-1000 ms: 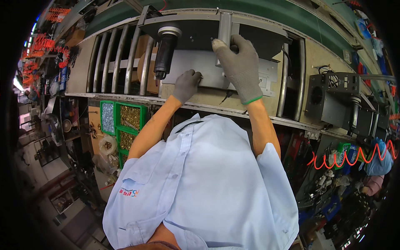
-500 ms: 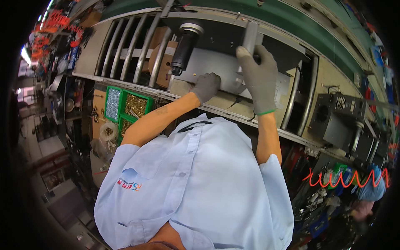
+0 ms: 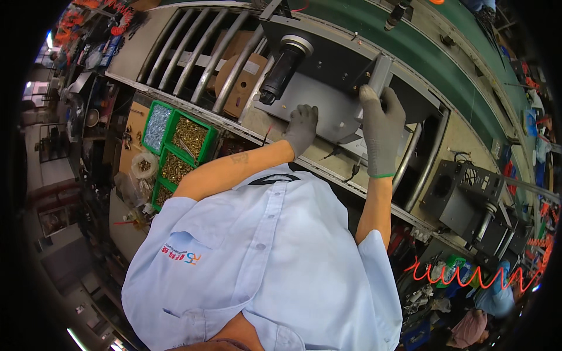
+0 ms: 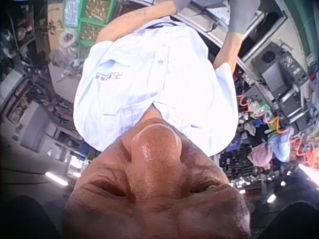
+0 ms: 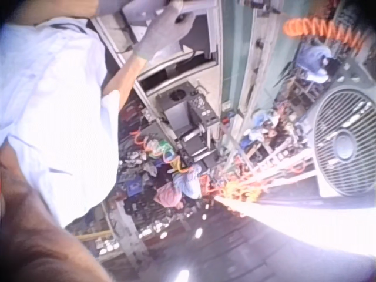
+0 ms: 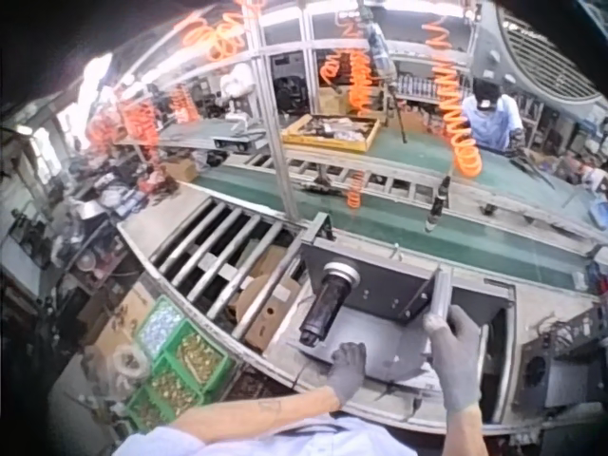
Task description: Assembling a metal housing unit using a pneumatic screwdriver.
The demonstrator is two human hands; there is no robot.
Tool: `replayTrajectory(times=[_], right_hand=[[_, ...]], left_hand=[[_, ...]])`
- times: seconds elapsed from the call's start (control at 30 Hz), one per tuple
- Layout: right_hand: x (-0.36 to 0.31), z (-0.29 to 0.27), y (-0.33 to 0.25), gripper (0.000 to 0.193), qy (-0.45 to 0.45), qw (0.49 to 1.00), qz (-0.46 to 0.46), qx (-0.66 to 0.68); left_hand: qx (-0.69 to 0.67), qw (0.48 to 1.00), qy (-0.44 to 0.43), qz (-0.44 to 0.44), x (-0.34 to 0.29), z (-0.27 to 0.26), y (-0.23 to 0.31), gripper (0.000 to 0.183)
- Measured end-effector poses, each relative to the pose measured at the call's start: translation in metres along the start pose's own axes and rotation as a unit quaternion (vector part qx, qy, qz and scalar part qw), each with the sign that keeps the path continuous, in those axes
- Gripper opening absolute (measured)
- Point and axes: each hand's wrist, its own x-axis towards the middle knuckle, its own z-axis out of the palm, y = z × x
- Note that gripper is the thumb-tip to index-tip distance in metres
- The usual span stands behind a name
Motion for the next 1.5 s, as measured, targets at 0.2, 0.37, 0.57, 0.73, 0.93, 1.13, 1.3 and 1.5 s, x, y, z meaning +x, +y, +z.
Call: replayTrajectory(times=[0.2, 0.37, 0.57, 0.73, 0.93, 1.13, 1.3, 1.5], right_hand=[[-0.005, -0.001, -0.009, 0.037, -0.014, 1.0, 0.023, 0.016], [-0.004, 0.0, -0.008, 0.037, -0.012, 1.0, 0.004, 0.023], [-0.009, 0.002, -0.013, 0.037, -0.01, 0.998, 0.048, 0.051], [-0.008, 0.002, -0.006, 0.036, 0.017, 0.998, 0.032, 0.046], [-0.015, 0.013, -0.013, 0.037, 0.045, 0.998, 0.041, 0.032], [-0.014, 0.012, 0.0, 0.036, 0.036, 0.995, 0.04, 0.082], [-0.012, 0.016, -0.004, 0.034, 0.042, 0.996, -0.022, 0.069], [-0.008, -0.007, 0.013, 0.036, 0.048, 0.995, 0.0, 0.092]], left_hand=[[-0.176, 0.976, 0.13, 0.019, -0.018, 0.03, -0.013, 0.052], [-0.178, 0.976, 0.123, 0.023, -0.015, 0.035, -0.016, 0.054], [-0.33, 0.935, 0.128, 0.007, -0.028, 0.038, -0.04, 0.058], [-0.421, 0.861, 0.21, -0.193, -0.057, 0.074, -0.102, 0.063], [-0.588, 0.799, 0.096, -0.078, -0.048, 0.134, -0.159, 0.065], [-0.533, 0.844, -0.051, -0.013, -0.039, 0.123, -0.175, 0.063], [-0.548, 0.836, -0.01, 0.013, -0.033, 0.14, -0.175, 0.061], [-0.537, 0.842, -0.04, 0.03, -0.025, 0.125, -0.155, 0.06]])
